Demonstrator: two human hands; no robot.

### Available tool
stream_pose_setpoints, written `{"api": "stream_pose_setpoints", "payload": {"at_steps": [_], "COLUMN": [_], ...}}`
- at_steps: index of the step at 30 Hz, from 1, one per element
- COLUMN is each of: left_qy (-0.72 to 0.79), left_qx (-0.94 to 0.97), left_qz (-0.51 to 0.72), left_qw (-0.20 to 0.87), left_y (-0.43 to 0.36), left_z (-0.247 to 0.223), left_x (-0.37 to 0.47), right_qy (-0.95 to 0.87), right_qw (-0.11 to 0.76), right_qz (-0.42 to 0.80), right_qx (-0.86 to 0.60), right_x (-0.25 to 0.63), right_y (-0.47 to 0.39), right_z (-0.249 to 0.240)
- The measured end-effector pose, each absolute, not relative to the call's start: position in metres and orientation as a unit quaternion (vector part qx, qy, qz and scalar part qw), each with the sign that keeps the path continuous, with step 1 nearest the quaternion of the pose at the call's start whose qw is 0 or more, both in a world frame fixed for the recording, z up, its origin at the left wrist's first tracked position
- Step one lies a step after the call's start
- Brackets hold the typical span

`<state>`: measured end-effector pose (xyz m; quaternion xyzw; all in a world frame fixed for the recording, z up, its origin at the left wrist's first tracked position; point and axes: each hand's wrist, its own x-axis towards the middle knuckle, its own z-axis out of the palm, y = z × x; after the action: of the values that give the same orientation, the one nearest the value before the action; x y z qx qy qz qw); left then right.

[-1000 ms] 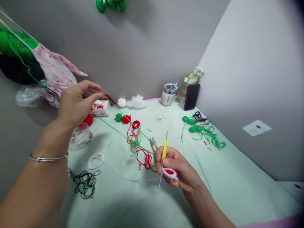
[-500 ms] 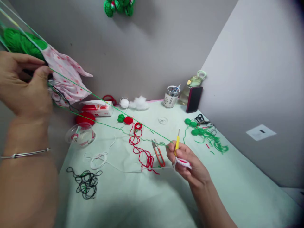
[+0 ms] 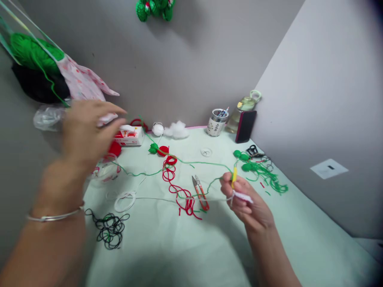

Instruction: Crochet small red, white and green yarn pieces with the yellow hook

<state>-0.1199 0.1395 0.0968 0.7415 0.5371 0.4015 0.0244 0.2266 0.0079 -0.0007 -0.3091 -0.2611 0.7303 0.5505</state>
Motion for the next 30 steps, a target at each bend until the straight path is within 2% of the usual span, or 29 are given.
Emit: {"api": "stream_pose_setpoints", "payload": {"at_steps": [1, 3, 5, 8, 11, 16, 23, 30], "left_qy": [0.503, 0.427, 0.351, 0.278, 0.301, 0.361, 0.272, 0.297], "left_qx": [0.766, 0.792, 0.813, 0.813, 0.788, 0.735, 0.719, 0.703], "left_qz": [0.399, 0.406, 0.325, 0.195, 0.211, 0.322, 0.213, 0.232], "left_qw": [0.032, 0.161, 0.333, 0.472, 0.494, 0.475, 0.603, 0.603], "left_y": [0.132, 0.114, 0.098, 0.088, 0.092, 0.098, 0.077, 0.078], "left_z": [0.089, 0.072, 0.056, 0.042, 0.040, 0.048, 0.031, 0.024], "left_x": [-0.098, -0.057, -0.023, -0.002, -0.012, -0.039, -0.011, -0.014], "right_qy": [-0.264, -0.271, -0.278, -0.285, -0.288, -0.287, -0.290, -0.298], "right_qw": [0.531, 0.499, 0.479, 0.460, 0.457, 0.450, 0.430, 0.409], "right_qz": [0.743, 0.763, 0.775, 0.786, 0.791, 0.805, 0.812, 0.822], "right_qx": [-0.311, -0.308, -0.305, -0.298, -0.287, -0.260, -0.266, -0.259], "right_x": [0.220, 0.208, 0.198, 0.192, 0.193, 0.192, 0.188, 0.187], "right_y": [0.008, 0.008, 0.008, 0.007, 0.007, 0.006, 0.005, 0.005], "right_z": [-0.002, -0.006, -0.011, -0.016, -0.016, -0.013, -0.013, -0.015]}}
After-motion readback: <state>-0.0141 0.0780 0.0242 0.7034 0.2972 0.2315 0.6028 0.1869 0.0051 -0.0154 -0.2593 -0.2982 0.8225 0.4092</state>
